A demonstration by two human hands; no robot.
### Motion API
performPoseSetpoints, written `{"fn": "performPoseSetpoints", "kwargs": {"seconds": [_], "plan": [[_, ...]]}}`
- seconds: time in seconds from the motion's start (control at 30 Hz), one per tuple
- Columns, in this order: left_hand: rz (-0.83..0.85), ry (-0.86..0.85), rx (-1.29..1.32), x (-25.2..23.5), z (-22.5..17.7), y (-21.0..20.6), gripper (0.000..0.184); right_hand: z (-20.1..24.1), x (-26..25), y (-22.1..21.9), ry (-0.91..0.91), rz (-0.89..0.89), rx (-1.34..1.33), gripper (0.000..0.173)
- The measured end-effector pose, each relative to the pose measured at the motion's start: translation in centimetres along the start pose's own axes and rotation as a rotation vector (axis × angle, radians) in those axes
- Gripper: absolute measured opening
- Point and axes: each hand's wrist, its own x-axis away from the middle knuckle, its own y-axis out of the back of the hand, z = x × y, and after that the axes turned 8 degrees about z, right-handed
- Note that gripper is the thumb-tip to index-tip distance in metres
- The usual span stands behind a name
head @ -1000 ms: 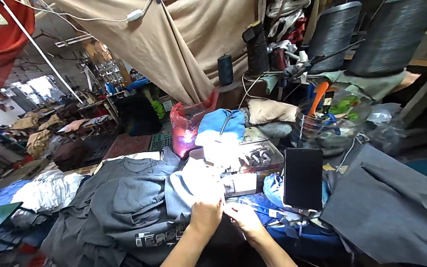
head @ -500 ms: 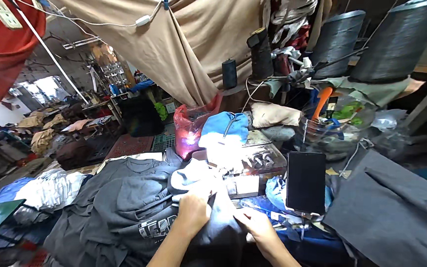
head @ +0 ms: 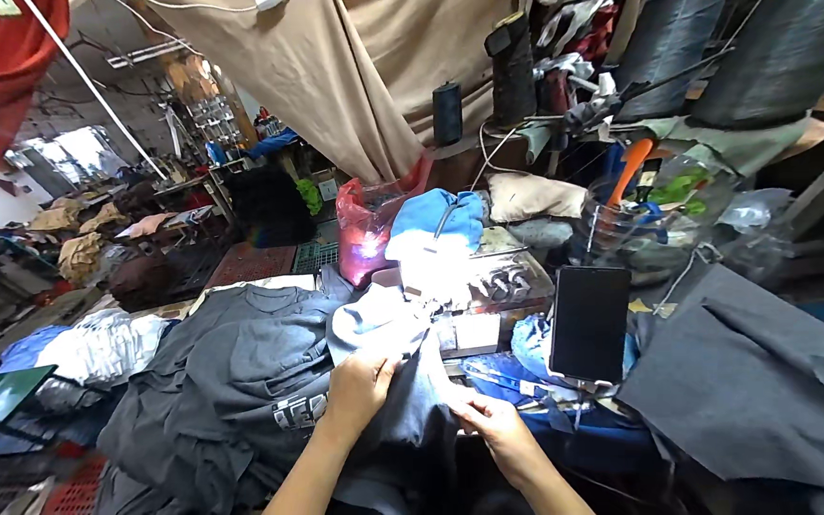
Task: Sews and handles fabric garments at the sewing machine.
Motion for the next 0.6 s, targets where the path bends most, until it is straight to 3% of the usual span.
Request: {"fn": "performPoseSetpoints", "kwargs": {"seconds": [0.2, 0.37, 0.47, 0.6], "plan": [[-0.048, -0.025, 0.077, 0.5, -1.0, -1.6, 0.018, 0.5, 0.0, -0.2, 0.031, 0.012, -0.018, 0.008], [-0.250, -0.085, -0.067, 0.4, -1.3, -1.1, 0.011, 0.8, 0.1, -0.6, 0.029, 0.022, -0.039, 0.005], [-0.218, -0.188, -0.040, 1.0, -1.9, -1.5, 0.020, 1.0, 0.3, -0.7, 0.025, 0.023, -0.048, 0.006], [-0.189, -0.266, 0.024, 2.5, -2.0, -4.0, 0.014, 0.9, 0.3, -0.9, 0.027, 0.026, -0.056, 0.006]]}}
